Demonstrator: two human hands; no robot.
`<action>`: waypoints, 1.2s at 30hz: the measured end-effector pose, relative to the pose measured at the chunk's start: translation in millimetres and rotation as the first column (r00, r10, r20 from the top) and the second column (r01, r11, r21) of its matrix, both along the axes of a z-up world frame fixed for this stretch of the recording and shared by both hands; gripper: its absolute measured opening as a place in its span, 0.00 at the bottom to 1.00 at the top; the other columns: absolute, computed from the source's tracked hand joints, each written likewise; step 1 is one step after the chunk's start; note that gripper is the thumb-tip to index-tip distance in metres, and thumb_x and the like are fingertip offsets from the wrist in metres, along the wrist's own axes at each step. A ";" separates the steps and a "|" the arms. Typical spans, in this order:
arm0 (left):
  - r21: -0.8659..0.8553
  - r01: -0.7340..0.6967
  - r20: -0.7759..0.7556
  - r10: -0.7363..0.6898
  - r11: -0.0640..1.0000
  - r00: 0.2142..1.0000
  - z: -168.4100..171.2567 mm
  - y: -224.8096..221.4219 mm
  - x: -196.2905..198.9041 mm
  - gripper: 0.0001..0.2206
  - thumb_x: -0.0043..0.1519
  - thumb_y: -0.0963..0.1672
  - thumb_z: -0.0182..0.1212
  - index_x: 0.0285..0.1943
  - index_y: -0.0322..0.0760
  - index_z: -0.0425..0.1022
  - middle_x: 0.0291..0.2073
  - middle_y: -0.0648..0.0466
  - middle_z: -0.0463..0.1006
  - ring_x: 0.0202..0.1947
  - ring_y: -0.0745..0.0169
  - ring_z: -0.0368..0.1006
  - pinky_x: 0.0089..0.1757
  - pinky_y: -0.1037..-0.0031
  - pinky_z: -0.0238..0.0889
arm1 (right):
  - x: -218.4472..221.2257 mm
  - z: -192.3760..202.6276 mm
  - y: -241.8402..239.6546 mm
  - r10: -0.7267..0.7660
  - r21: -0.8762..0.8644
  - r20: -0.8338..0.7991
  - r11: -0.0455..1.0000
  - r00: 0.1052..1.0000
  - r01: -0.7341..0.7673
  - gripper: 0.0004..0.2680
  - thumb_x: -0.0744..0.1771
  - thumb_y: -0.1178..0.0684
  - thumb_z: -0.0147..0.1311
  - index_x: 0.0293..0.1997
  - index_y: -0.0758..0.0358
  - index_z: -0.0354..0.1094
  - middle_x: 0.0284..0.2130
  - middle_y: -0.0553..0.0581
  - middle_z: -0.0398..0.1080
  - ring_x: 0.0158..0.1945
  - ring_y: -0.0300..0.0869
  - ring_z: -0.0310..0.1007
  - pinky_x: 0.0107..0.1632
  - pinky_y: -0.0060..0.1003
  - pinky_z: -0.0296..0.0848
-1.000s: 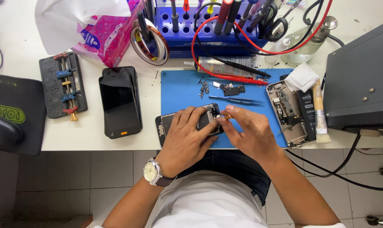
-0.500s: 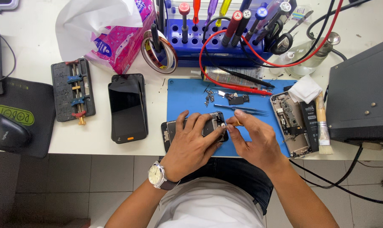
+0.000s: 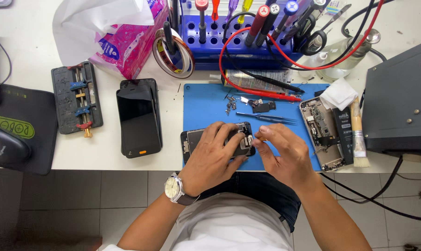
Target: The person uses a screwdriver to remove screws from a disassembled mobile phone. They then use tweezers to lift a small component from the phone's interior and a brush to clean it. Finally, they use the tweezers to place the component back into the phone.
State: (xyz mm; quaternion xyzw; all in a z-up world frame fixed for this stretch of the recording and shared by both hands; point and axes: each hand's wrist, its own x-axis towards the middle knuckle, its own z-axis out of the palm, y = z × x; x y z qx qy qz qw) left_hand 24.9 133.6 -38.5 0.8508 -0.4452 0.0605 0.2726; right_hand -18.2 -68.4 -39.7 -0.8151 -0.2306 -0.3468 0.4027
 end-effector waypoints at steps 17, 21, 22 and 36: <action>-0.029 0.068 0.020 -0.067 0.997 0.998 1.9 -3.7 3.2 0.21 0.55 0.46 0.69 0.56 0.33 0.72 0.48 0.43 0.70 0.57 0.38 0.66 0.58 0.49 0.59 | -3.3 10.6 -3.5 0.016 0.027 0.019 0.999 1.000 -0.016 0.13 0.64 0.68 0.58 0.54 0.75 0.71 0.31 0.67 0.75 0.30 0.58 0.76 0.31 0.48 0.78; 0.000 0.068 0.032 -0.068 0.998 0.997 0.9 -5.6 3.3 0.21 0.56 0.46 0.68 0.56 0.33 0.72 0.49 0.44 0.70 0.57 0.39 0.65 0.58 0.50 0.59 | -5.9 10.0 -5.0 -0.014 0.060 0.023 0.998 1.000 0.013 0.13 0.65 0.68 0.58 0.56 0.76 0.70 0.30 0.66 0.75 0.29 0.57 0.76 0.31 0.48 0.78; 0.015 0.063 0.036 -0.063 0.998 0.997 1.0 -6.0 3.3 0.20 0.56 0.46 0.68 0.55 0.34 0.73 0.49 0.45 0.70 0.57 0.40 0.65 0.59 0.52 0.58 | -6.7 12.0 -4.4 -0.024 0.072 0.015 0.997 1.000 0.023 0.13 0.65 0.67 0.57 0.56 0.77 0.71 0.32 0.67 0.76 0.30 0.57 0.77 0.32 0.48 0.79; 0.019 0.057 0.034 -0.057 0.998 0.998 5.7 -7.8 1.5 0.19 0.58 0.47 0.68 0.54 0.33 0.74 0.49 0.45 0.70 0.57 0.41 0.65 0.59 0.53 0.58 | -6.3 14.1 -6.4 0.020 0.101 0.019 0.995 1.000 -0.022 0.13 0.65 0.68 0.57 0.55 0.75 0.72 0.31 0.67 0.75 0.30 0.56 0.77 0.33 0.49 0.79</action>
